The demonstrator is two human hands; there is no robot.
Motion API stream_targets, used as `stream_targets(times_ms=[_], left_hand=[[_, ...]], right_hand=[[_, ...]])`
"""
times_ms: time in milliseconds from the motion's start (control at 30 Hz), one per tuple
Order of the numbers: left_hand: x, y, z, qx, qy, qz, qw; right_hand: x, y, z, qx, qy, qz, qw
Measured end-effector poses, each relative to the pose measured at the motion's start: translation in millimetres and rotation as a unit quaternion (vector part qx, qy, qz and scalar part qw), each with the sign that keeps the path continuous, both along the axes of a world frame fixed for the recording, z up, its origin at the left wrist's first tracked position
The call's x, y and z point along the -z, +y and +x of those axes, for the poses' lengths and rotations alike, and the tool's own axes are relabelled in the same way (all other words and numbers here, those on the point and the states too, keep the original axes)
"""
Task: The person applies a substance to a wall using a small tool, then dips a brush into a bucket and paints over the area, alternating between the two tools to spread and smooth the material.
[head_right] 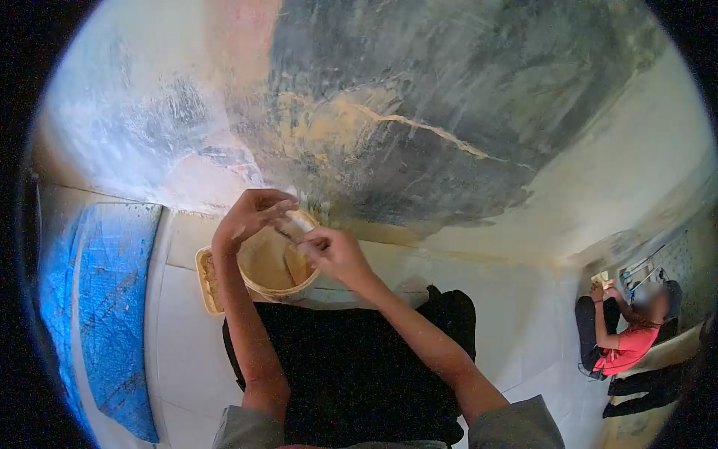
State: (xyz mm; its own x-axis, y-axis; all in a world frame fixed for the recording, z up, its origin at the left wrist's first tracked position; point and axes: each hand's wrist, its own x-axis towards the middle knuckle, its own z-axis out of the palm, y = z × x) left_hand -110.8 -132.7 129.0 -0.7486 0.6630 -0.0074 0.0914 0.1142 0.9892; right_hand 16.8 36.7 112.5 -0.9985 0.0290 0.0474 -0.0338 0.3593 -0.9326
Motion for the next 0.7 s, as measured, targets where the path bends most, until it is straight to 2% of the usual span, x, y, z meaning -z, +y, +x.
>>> stream_targets(times_ms=[33, 67, 100, 133, 167, 200, 333, 433, 500, 633, 700], left_hand=[[-8, 11, 5, 0.002, 0.027, 0.038, 0.999], [-15, 21, 11, 0.004, 0.055, 0.077, 0.995], [-17, 33, 15, 0.004, 0.055, 0.073, 0.996], [-16, 46, 18, 0.007, 0.039, 0.129, 0.991], [-14, 55, 23, 0.009, 0.019, 0.182, 0.983], [-11, 62, 23, 0.052, 0.009, 0.148, 0.988], [2, 83, 24, 0.116, -0.08, 0.118, 0.983], [14, 93, 20, 0.076, -0.091, 0.149, 0.982], [11, 94, 22, 0.032, -0.088, 0.153, 0.984], [7, 102, 28, -0.013, -0.072, 0.084, 0.994], [9, 106, 29, -0.038, -0.103, 0.118, 0.987]], right_hand=[[0, 11, 4, 0.002, 0.001, -0.004, 1.0], [-1, 22, 8, 0.024, -0.001, -0.079, 0.997], [-1, 29, 10, 0.045, -0.006, -0.154, 0.987], [-3, 35, 10, 0.045, -0.006, -0.157, 0.987], [-5, 37, 15, 0.069, -0.015, -0.217, 0.974], [-5, 40, 14, 0.093, -0.024, -0.274, 0.957], [4, 46, 12, 0.126, -0.066, -0.306, 0.941], [11, 54, 6, 0.115, -0.086, -0.345, 0.927], [12, 60, 5, 0.088, -0.061, -0.276, 0.955], [10, 66, 6, 0.07, -0.069, -0.263, 0.96], [10, 67, 6, 0.12, -0.06, -0.26, 0.956]])
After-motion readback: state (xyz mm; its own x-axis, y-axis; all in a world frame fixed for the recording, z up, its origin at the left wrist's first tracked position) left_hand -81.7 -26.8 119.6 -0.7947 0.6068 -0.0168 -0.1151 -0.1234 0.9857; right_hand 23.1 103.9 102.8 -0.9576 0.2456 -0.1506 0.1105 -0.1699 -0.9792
